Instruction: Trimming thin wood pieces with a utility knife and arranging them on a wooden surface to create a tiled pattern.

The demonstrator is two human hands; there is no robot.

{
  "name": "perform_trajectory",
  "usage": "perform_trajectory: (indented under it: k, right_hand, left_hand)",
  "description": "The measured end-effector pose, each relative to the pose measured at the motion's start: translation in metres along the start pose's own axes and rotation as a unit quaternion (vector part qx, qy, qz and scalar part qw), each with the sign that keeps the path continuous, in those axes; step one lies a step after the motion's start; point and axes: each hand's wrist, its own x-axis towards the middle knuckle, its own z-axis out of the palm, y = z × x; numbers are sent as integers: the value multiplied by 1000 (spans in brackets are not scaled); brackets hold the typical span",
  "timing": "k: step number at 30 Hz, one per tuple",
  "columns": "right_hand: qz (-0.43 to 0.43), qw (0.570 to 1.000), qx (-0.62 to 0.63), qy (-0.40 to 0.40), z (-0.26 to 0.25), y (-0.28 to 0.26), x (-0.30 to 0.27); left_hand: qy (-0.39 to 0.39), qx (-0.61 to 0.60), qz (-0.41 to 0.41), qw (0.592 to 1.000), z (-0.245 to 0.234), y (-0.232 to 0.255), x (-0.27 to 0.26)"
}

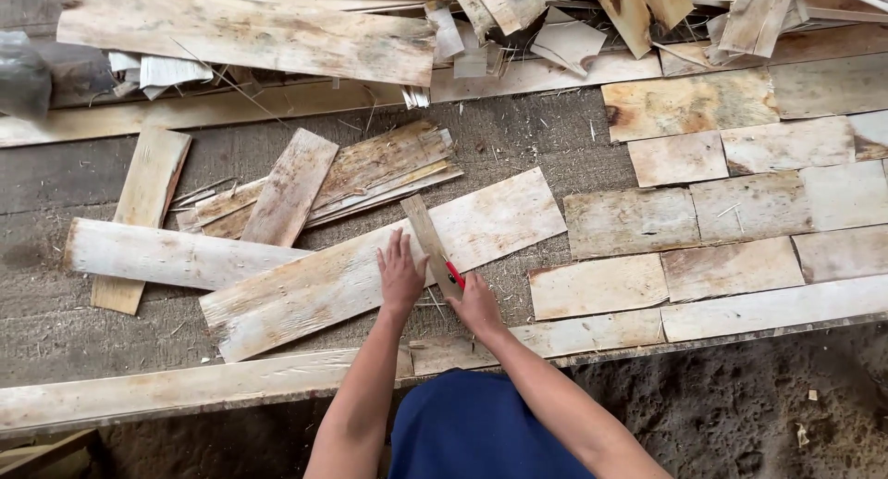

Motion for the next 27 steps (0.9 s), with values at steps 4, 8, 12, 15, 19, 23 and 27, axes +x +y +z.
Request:
perform_trajectory:
  k: [4,8,12,15,19,23,27]
  right_hand:
    - [10,1000,8,4,21,17,10]
    - [12,998,61,19,36,31,18]
    - [62,979,187,54,7,11,-3]
    - [167,926,322,105,-42,11,-10]
    - [224,857,402,230,-69,77,2]
    - [254,771,458,363,-111,134,5]
    - [257,695,511,435,-146,167,0]
  left_hand:
    - [22,8,-10,1000,3,-18,17]
    - [27,38,-10,999,6,-29,35]
    - [35,48,7,998,11,-32,51]
    - [39,39,38,998,8,-21,56]
    - [38,43,53,997,24,-19,74]
    - [78,85,65,991,49,-28,94]
    - [63,79,51,994,48,-32,100]
